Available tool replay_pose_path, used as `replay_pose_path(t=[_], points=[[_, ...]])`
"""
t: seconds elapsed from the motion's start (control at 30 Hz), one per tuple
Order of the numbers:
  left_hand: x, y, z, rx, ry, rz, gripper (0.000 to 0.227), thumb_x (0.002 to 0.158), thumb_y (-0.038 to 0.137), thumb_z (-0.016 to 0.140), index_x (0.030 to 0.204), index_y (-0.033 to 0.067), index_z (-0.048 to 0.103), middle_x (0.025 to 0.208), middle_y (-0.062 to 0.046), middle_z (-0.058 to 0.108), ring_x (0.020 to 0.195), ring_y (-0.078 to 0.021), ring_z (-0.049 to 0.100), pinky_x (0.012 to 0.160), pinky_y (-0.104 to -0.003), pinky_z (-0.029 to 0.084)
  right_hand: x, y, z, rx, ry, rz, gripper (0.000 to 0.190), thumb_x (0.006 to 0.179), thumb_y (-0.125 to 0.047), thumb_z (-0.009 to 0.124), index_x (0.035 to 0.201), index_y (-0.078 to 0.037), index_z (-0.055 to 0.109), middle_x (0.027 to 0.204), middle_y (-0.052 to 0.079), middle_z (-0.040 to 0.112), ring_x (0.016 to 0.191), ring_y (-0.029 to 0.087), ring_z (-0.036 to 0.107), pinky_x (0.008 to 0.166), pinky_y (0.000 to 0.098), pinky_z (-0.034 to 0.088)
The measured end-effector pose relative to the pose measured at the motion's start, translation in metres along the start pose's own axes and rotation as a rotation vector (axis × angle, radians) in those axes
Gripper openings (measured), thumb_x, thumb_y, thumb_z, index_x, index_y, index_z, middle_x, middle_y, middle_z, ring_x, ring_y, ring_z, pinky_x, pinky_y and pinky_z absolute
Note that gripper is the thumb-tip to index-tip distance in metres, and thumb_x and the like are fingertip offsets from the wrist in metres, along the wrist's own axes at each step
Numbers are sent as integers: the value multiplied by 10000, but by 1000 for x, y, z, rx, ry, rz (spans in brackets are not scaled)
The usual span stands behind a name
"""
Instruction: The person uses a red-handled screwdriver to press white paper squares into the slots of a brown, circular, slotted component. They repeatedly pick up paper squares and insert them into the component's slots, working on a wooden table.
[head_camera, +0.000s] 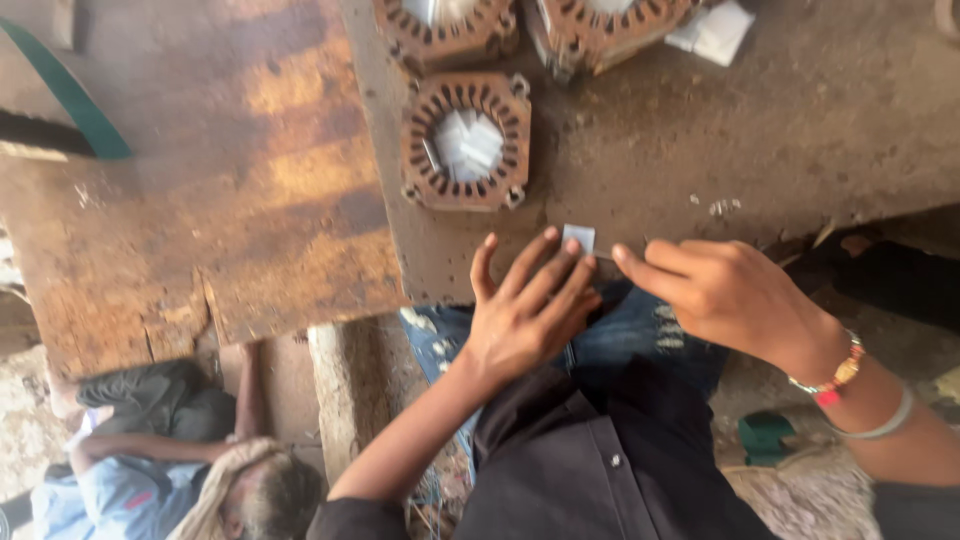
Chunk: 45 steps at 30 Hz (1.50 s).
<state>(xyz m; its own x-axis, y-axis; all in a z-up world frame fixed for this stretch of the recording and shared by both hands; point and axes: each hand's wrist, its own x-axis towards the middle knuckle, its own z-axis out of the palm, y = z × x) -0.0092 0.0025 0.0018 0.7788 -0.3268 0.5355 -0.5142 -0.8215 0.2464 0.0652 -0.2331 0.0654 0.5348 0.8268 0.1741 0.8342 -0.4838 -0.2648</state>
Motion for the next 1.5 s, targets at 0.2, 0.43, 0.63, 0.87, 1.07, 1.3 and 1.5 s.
replay_pose_path(t=[0.2, 0.43, 0.63, 0.87, 1.07, 1.3, 1.5], points=[[3, 3, 0, -27, -1, -22, 390, 973, 308, 808, 1305, 137, 693, 1307, -32, 671, 1332, -233, 610, 1234, -590, 175, 3, -13, 13, -163, 32, 145, 476, 733, 66, 660, 1203, 9, 706, 838, 60, 608, 570, 208, 589, 521, 344, 539], [-3, 1, -1, -92, 97, 56, 289, 927, 208, 808, 1197, 129, 743, 1211, 0, 689, 1229, -193, 638, 1148, -552, 333, 1, -2, 9, 346, 370, 195, 303, 921, 67, 621, 1201, -17, 699, 839, 81, 627, 642, 170, 607, 568, 303, 478], [7, -20, -9, -210, 308, -75, 246, 908, -52, 704, 1087, 110, 752, 1117, -24, 695, 1159, -182, 674, 1066, -425, 436, 3, 39, 9, 1038, 314, 408, 260, 966, 29, 577, 1194, 15, 701, 745, 44, 608, 496, 75, 523, 393, 217, 403], [85, -86, -36, 40, 150, -239, 131, 967, 170, 697, 1061, 99, 753, 1161, -34, 735, 1272, -289, 587, 1120, -501, 313, 1, 38, 17, 1061, 461, 447, 228, 1010, -6, 578, 1202, 22, 697, 782, 31, 595, 516, 61, 510, 422, 200, 369], [87, -81, -38, 93, 91, -296, 134, 992, 198, 695, 1060, 117, 777, 1164, 15, 723, 1344, -256, 557, 1176, -560, 241, 0, 36, 24, 1030, 561, 413, 223, 1015, 6, 583, 1206, 25, 697, 854, 39, 613, 550, 59, 525, 446, 196, 379], [82, -82, -35, 76, 181, -222, 173, 990, 213, 724, 1103, 88, 765, 1202, -48, 716, 1258, -251, 601, 1164, -500, 299, -8, 44, 32, 1176, 666, 427, 217, 1044, -41, 586, 1225, 33, 681, 850, 54, 596, 553, 93, 551, 451, 213, 414], [83, -68, -30, -23, 355, -34, 120, 974, 159, 793, 1069, 94, 760, 1149, -39, 704, 1065, -223, 653, 1016, -416, 430, -15, 41, 42, 1308, 950, 453, 198, 1099, -94, 576, 1231, 32, 651, 795, 67, 582, 498, 90, 514, 459, 236, 411]])
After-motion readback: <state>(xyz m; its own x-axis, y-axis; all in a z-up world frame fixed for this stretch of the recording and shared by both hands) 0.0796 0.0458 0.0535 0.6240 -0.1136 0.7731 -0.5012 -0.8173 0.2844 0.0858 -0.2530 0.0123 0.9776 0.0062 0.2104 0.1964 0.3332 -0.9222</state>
